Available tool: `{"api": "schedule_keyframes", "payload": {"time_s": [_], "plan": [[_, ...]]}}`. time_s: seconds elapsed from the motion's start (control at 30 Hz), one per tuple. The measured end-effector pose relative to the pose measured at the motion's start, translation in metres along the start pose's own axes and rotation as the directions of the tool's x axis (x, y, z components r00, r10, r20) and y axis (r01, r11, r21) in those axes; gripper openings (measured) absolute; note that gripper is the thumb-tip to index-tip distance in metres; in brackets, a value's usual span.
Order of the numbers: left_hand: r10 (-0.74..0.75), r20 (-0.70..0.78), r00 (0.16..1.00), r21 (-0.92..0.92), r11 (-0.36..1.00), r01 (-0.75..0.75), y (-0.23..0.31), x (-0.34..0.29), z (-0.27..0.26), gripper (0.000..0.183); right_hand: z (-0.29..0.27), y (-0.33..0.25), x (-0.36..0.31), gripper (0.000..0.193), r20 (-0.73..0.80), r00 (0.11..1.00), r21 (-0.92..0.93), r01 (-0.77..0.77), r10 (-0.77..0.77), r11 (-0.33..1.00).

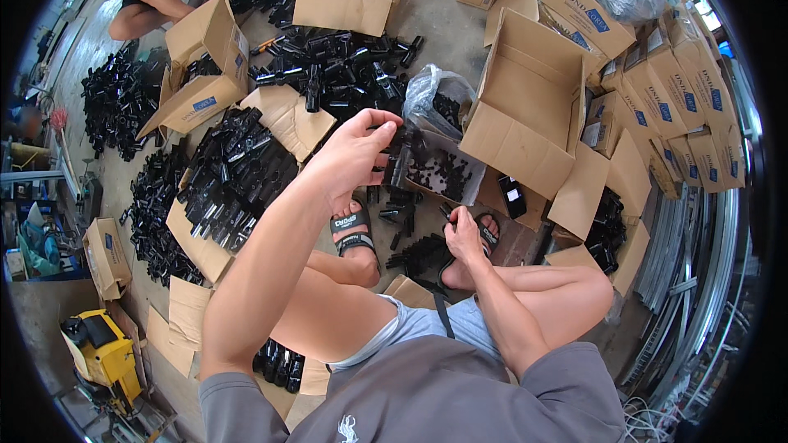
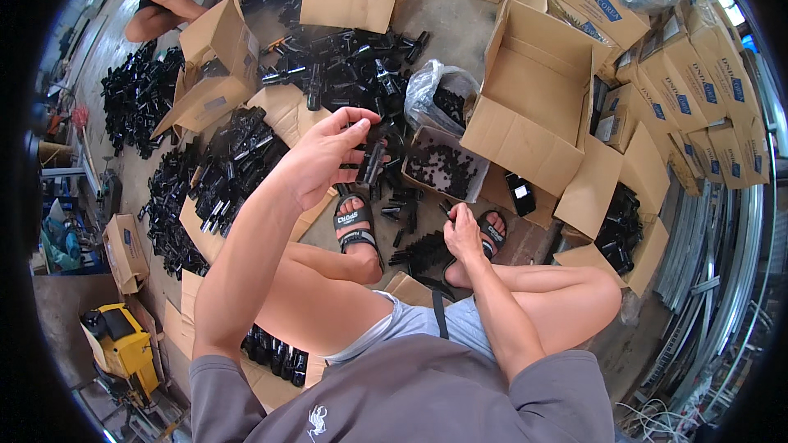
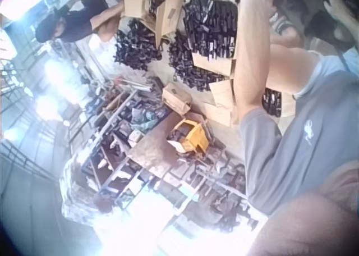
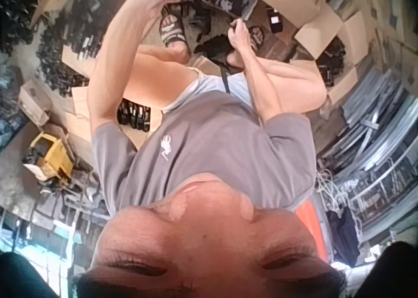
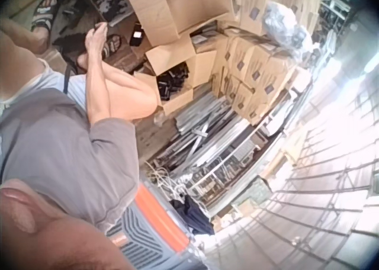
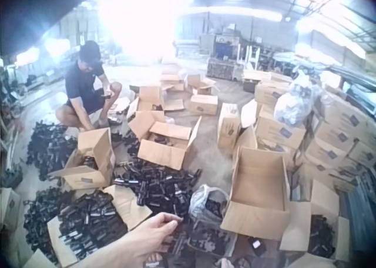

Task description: The person picks up black plastic parts from a box and a pile on the floor, places them into small plastic bags, and organizes them in other cardboard boxes.

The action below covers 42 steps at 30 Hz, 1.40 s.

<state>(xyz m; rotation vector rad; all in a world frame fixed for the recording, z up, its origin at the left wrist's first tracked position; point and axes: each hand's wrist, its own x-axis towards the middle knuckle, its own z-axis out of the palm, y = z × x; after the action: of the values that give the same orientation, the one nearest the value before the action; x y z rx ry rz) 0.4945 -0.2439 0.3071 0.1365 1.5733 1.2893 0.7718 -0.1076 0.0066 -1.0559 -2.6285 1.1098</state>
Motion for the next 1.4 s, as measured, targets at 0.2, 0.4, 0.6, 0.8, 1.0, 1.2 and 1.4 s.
{"api": "schedule_keyframes", "payload": {"time_s": [0.2,0.4,0.6,0.8,1.0,1.2,1.4], "plan": [[0.023,0.033,0.999,0.059,0.998,-0.025,-0.019,0.018,0.004,0.022,-0.069,-0.135,0.007,0.023,0.000,0.998,0.352,0.052,-0.056,0.935],[0.090,0.118,0.989,0.166,0.980,-0.109,-0.036,0.028,0.029,0.037,-0.062,-0.163,0.016,0.031,-0.018,0.995,0.676,0.084,-0.098,0.732],[0.362,0.192,0.912,0.725,0.574,-0.381,-0.048,0.012,0.036,0.062,-0.075,-0.175,0.018,0.044,0.221,0.974,0.850,-0.167,-0.051,0.499],[0.643,0.297,0.706,0.906,0.045,-0.422,-0.047,0.015,0.042,0.057,-0.081,-0.166,0.019,0.041,0.219,0.974,0.767,-0.131,-0.064,0.628],[0.544,0.306,0.781,0.651,0.479,-0.589,-0.033,0.013,0.037,0.058,-0.076,-0.171,0.024,0.030,0.467,0.878,0.786,-0.359,-0.104,0.503],[0.584,0.298,0.755,0.492,0.584,-0.646,-0.020,0.012,0.025,0.065,-0.095,-0.197,0.029,0.035,0.269,0.962,0.961,-0.265,-0.044,0.074],[0.397,0.256,0.881,0.245,0.855,-0.456,-0.016,0.010,0.011,0.070,-0.133,-0.208,0.038,0.041,0.189,0.976,0.939,-0.147,-0.110,0.311]]}}
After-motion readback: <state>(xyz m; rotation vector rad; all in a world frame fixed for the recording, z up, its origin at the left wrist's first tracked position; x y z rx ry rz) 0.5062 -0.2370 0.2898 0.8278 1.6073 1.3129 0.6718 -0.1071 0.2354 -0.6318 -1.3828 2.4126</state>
